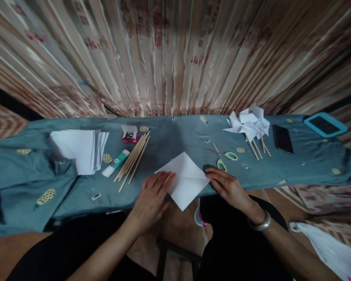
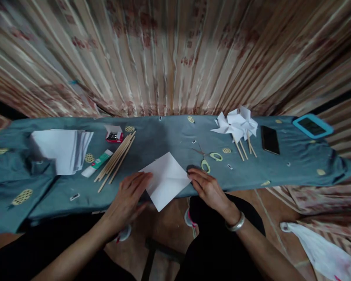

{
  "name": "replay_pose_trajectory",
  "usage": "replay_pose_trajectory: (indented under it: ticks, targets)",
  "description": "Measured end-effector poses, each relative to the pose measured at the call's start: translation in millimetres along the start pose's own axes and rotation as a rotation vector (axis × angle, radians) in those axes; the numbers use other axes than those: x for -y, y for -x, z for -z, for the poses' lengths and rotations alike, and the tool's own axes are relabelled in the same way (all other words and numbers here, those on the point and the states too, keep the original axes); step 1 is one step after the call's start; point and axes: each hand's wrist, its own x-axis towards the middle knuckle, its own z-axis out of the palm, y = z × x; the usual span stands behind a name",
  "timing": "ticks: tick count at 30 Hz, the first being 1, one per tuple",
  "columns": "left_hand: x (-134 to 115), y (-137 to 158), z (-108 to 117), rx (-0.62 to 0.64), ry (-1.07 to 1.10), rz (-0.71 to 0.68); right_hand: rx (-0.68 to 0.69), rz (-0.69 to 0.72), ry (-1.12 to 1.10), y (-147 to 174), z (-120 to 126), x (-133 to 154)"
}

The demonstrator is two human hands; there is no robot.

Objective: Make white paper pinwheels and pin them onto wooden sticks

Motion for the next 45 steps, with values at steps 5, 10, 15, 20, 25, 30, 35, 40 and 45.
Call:
replay_pose_trajectory:
  ticks: [5,10,15,20,25,30,35,40,45]
  targets:
    - [18,-15,-20,0.206,0.021,-0.009,0.028,0.078,0.142,8,0,9]
    - [17,-21,-25,0.189,0.065,-0.042,0.121,0.144,0.07,4,-8,38]
    - [20,-34,-20,0.109,0.186,0.016,0.099,-0.107,-0.241,-23,-11,37]
    - [30,-45,-24,0.042,0.271,0.175,0.062,-0.334,-0.291,-53,-19,21]
    - [25,-53,-26,-0.087,0.112,0.147,-0.008,-0.374,-0.17,-62,-30,13]
    - [-5,-47,-36,0.029,-0.033,-0.119,-0.07,-0.356,-0.023,-59,-32,12]
    - [-15,-38,-48,0.161,-0.042,-0.096,-0.086,-0.289,0.067,-60,-34,11]
    - [-10,-35,-48,0.169,-0.052,-0.095,-0.075,-0.269,0.083,-62,-36,8]
    - [-10,-32,-48,0.175,-0.052,-0.093,-0.061,-0.245,0.06,-63,-35,6]
